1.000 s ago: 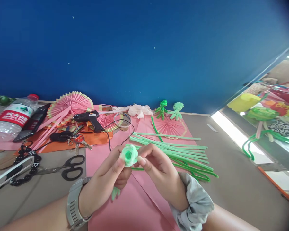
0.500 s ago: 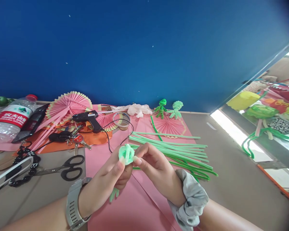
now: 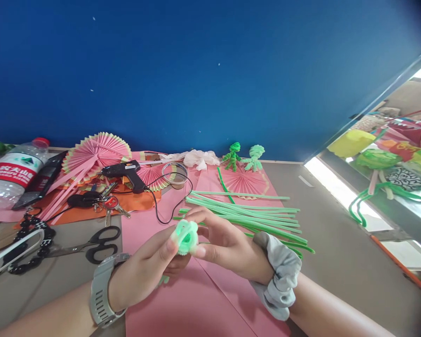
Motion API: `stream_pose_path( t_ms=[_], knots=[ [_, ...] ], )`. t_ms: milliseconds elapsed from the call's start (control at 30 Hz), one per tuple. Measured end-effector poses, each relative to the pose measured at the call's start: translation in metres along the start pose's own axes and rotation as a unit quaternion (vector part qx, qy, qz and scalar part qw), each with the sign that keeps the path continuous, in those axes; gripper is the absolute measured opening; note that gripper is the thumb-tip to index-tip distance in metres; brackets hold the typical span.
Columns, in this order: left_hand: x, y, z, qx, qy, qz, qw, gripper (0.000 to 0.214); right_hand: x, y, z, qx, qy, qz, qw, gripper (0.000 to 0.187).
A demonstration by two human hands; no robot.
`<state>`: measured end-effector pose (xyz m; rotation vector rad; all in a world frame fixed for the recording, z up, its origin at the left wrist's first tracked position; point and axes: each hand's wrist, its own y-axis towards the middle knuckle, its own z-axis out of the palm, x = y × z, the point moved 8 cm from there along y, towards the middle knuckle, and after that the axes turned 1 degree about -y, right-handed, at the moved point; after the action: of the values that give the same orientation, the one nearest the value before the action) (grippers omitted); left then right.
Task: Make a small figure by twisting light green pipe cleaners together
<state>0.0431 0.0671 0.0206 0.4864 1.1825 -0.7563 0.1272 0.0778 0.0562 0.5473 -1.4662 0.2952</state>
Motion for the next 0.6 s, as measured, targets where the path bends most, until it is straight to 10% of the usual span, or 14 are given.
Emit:
stream_pose_path(
  t_ms=[600],
  knots=[
    [-0.008, 0.004, 0.010, 0.022, 0.050, -0.044, 0.998, 0.033, 0.006, 0.002, -0.006, 0.007, -0.049, -0.003, 0.999, 0.017]
  ],
)
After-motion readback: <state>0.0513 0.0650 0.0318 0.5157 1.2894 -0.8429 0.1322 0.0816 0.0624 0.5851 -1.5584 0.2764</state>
